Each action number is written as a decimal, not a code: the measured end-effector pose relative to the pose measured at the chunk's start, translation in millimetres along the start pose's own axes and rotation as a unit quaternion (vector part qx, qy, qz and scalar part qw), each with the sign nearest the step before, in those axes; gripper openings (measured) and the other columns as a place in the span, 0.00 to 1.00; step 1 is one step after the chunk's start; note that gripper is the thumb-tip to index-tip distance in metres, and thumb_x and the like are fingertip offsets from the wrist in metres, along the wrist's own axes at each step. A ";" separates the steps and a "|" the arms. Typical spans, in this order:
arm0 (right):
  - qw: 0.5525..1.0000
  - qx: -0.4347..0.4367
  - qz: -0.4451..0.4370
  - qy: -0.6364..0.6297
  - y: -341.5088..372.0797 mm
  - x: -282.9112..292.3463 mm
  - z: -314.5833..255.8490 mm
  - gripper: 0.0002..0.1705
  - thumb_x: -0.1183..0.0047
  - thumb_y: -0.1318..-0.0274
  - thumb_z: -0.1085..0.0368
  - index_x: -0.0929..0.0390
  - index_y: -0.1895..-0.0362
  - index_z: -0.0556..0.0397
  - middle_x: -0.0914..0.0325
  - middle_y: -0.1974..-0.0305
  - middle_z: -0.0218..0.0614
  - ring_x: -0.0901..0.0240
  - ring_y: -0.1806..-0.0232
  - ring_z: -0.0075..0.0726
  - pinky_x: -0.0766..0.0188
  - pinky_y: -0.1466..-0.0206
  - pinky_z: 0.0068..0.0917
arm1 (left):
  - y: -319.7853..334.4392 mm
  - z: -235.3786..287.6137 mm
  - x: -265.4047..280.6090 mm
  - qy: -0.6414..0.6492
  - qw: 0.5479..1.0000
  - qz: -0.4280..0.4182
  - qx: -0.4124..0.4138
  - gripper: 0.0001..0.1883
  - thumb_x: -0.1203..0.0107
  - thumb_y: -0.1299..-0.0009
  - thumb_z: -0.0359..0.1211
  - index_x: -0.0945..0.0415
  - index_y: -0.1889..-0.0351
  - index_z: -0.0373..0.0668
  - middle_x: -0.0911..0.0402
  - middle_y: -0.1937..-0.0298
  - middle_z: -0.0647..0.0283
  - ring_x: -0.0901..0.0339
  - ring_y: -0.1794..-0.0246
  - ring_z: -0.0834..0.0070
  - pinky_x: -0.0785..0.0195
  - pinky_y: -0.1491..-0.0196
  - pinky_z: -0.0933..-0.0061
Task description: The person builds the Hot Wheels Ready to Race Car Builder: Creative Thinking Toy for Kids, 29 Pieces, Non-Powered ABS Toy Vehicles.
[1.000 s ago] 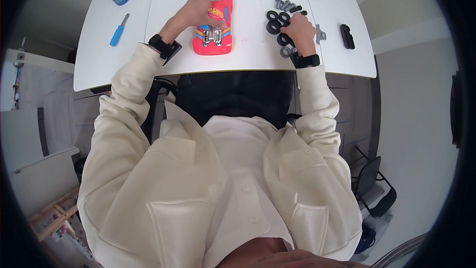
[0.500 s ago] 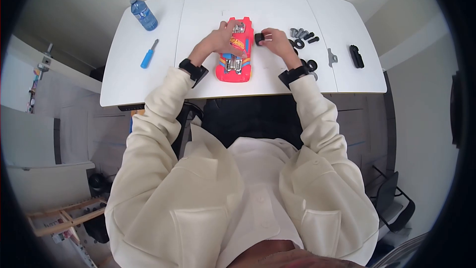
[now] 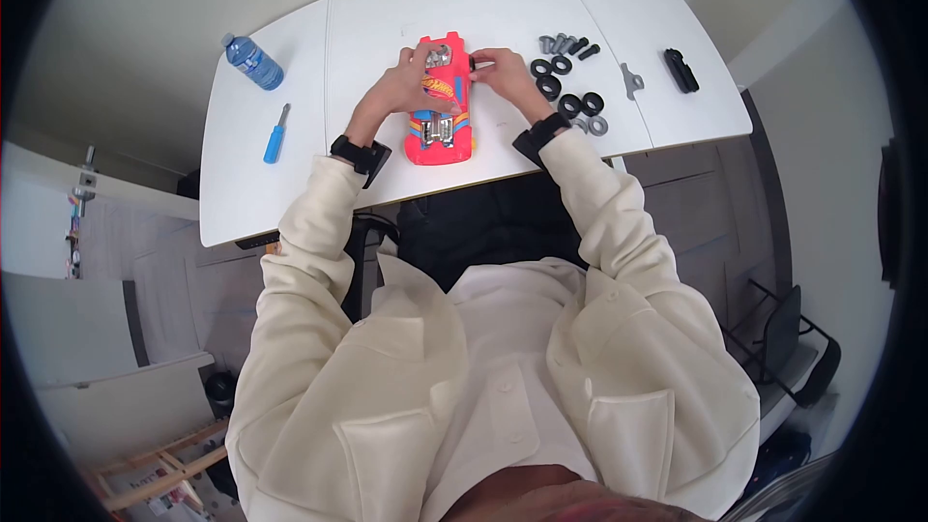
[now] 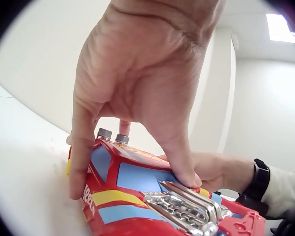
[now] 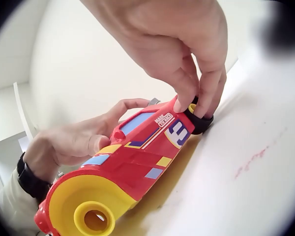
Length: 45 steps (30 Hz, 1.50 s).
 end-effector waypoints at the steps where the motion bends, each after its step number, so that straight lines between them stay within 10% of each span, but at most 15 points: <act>1: 1.000 -0.002 0.003 0.008 0.0 -0.8 -3.2 0.22 0.31 0.55 0.72 0.17 0.51 0.60 0.13 0.58 0.44 0.14 0.61 0.36 0.20 0.56 0.28 | -0.6 -0.6 -0.6 0.006 1.000 0.003 0.006 0.62 0.21 0.60 0.58 0.45 0.28 0.51 0.34 0.37 0.46 0.25 0.39 0.47 0.27 0.39 0.54; 7: 0.987 0.066 -0.049 0.137 4.1 9.1 -4.7 0.22 0.40 0.52 0.76 0.16 0.49 0.54 0.15 0.55 0.48 0.15 0.58 0.43 0.20 0.52 0.34 | -3.0 -4.1 -4.3 -0.012 1.000 0.027 -0.009 0.60 0.21 0.58 0.56 0.44 0.29 0.51 0.34 0.37 0.44 0.23 0.42 0.46 0.25 0.42 0.54; 14: 0.922 -0.028 0.087 0.378 26.2 96.0 -55.8 0.10 0.40 0.55 0.72 0.13 0.66 0.48 0.15 0.63 0.45 0.17 0.57 0.51 0.21 0.55 0.43 | 0.2 4.5 -6.7 0.000 0.999 0.037 -0.006 0.58 0.21 0.56 0.54 0.44 0.29 0.49 0.33 0.38 0.44 0.22 0.44 0.44 0.23 0.43 0.53; 31: 0.907 0.164 0.038 0.387 37.3 153.3 -10.8 0.08 0.38 0.57 0.73 0.15 0.69 0.48 0.17 0.64 0.41 0.19 0.60 0.49 0.23 0.57 0.41 | 3.0 7.7 -8.1 -0.011 0.999 0.030 -0.016 0.59 0.21 0.55 0.52 0.46 0.29 0.46 0.34 0.38 0.45 0.23 0.43 0.45 0.23 0.43 0.53; 45: 0.862 0.065 -0.002 0.503 32.4 140.1 -8.6 0.03 0.42 0.54 0.72 0.17 0.71 0.55 0.18 0.68 0.49 0.18 0.64 0.54 0.21 0.61 0.43 | 3.1 6.6 -8.7 -0.004 0.999 0.028 -0.025 0.58 0.21 0.54 0.53 0.45 0.29 0.46 0.34 0.38 0.44 0.23 0.43 0.45 0.24 0.43 0.52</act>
Point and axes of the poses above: each hand's wrist, its own y-axis away from the middle knuckle, its own x-axis out of the back of the hand, z = x × y, the point moved 4 cm from there along -y, towards the middle knuckle
